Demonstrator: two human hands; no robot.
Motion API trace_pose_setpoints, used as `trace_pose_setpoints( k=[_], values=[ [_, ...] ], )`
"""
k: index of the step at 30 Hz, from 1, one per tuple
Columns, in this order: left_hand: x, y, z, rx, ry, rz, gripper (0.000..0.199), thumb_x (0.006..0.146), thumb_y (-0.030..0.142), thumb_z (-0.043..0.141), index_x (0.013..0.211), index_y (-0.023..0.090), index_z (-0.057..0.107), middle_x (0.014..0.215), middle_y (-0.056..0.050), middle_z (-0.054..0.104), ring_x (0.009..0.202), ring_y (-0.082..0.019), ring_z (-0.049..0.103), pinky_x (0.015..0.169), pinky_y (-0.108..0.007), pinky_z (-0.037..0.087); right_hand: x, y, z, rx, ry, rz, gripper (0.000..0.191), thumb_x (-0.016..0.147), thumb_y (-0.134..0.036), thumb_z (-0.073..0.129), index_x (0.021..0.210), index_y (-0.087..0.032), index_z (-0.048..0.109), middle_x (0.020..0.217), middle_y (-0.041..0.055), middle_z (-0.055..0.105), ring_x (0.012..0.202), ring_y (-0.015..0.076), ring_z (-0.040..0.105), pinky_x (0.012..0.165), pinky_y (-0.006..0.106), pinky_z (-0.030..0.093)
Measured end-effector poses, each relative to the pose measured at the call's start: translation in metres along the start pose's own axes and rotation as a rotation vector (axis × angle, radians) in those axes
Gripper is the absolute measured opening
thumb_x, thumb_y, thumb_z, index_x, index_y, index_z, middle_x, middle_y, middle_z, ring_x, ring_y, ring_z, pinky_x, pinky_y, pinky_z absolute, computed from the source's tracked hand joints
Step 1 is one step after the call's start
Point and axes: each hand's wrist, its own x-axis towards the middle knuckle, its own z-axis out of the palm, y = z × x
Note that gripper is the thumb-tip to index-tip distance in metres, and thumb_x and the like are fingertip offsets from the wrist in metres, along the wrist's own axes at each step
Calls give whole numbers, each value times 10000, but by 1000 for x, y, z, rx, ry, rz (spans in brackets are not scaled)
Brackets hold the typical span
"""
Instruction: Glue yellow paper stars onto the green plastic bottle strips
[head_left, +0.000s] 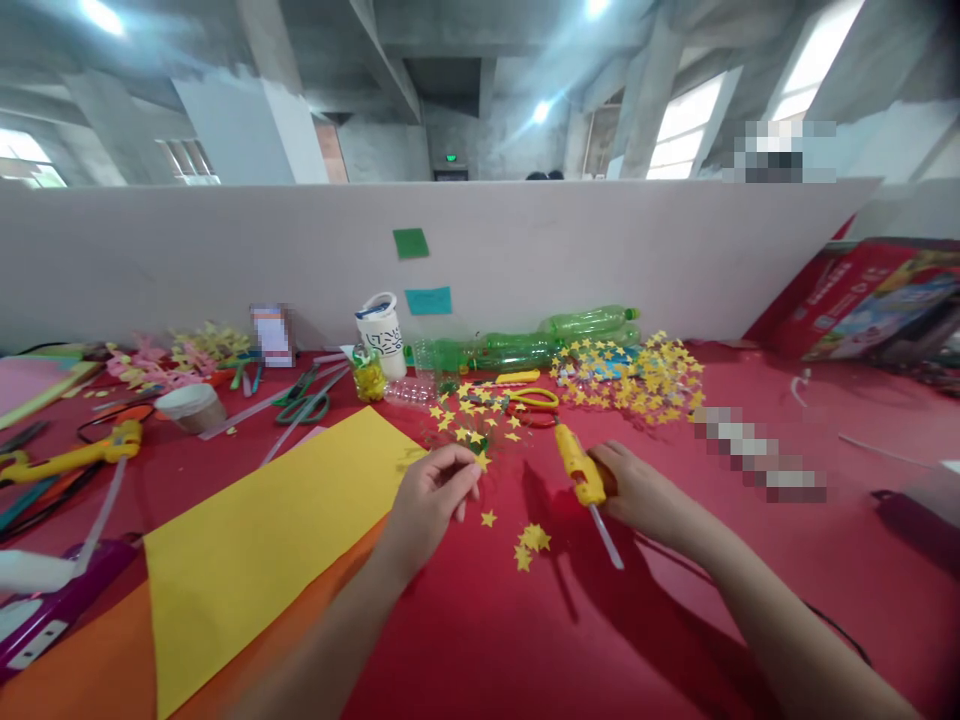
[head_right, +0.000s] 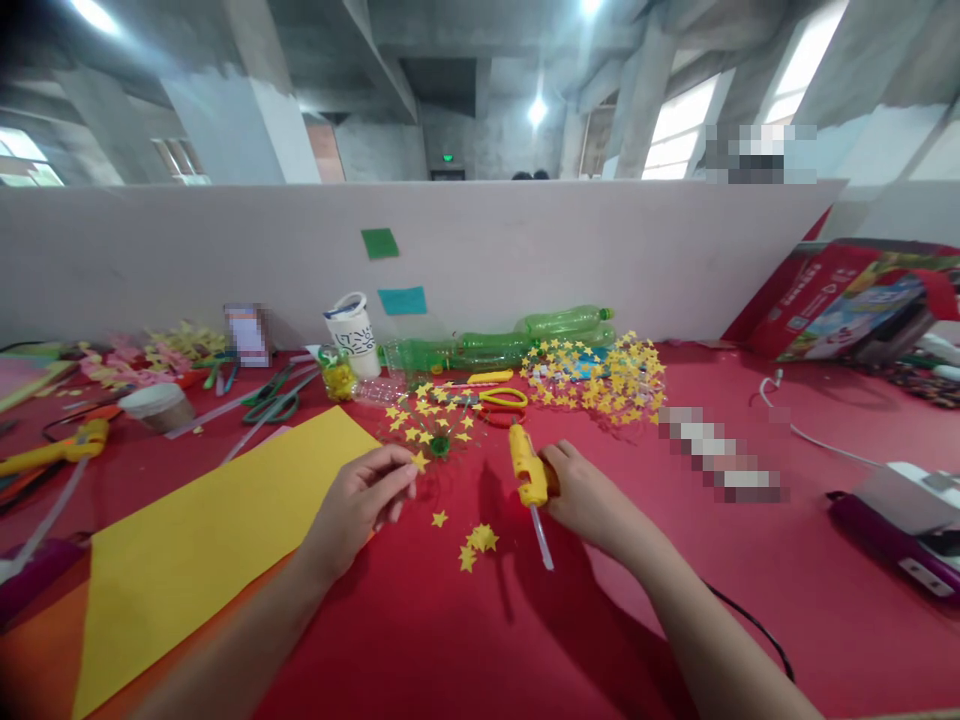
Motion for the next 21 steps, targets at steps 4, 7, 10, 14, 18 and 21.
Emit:
trace_pose_setpoints(
  k=[4, 7, 10, 14, 18, 21],
  values=[
    [-2, -3, 5, -122, -145, -124, 152, 794, 276, 490, 689, 168, 510, 588, 33, 530, 401, -39, 394, 357, -156, 233, 0, 14, 10, -138, -94, 43, 370, 596, -40, 513, 950, -133, 562, 937, 93, 557, 793, 188, 552, 703, 268, 386],
    [-2, -5, 7, -221, -236, -206, 143, 787, 268, 483, 700, 161, 522, 590, 21, 536, 397, -39, 396, 344, -158, 196, 0, -1, 2, -194, 24, 13, 442, 587, -11, 516, 1008, -138, 557, 1114, 149, 517, 1008, 280, 478, 830, 367, 350],
    [0, -5, 7, -317, -301, -292, 135, 778, 265, 488, 704, 158, 523, 575, 17, 527, 390, -38, 388, 343, -165, 170, 2, -35, -12, -78, 187, -214, 269, 719, -53, 496, 948, -181, 557, 1014, 100, 574, 968, 236, 500, 834, 352, 369],
    [2, -7, 5, -454, -346, -397, 109, 762, 242, 501, 690, 161, 486, 566, 29, 490, 398, -31, 364, 373, -168, 187, 9, -75, -14, 198, 134, -433, 168, 785, -101, 513, 912, -206, 547, 900, 35, 609, 853, 162, 550, 749, 267, 414],
    [3, -16, 3, -569, -427, -445, 84, 761, 194, 450, 695, 153, 480, 555, 31, 450, 388, -29, 336, 379, -181, 164, 12, -85, 0, 354, 66, -459, 104, 806, -144, 531, 871, -208, 582, 834, 16, 632, 783, 138, 575, 707, 244, 427],
    [2, -23, 2, -645, -519, -473, 96, 753, 168, 427, 695, 135, 495, 541, 26, 435, 372, -27, 309, 373, -190, 151, 10, -85, 9, 515, 26, -348, 55, 808, -173, 554, 801, -201, 600, 759, -1, 636, 713, 121, 582, 672, 221, 431]
  ],
)
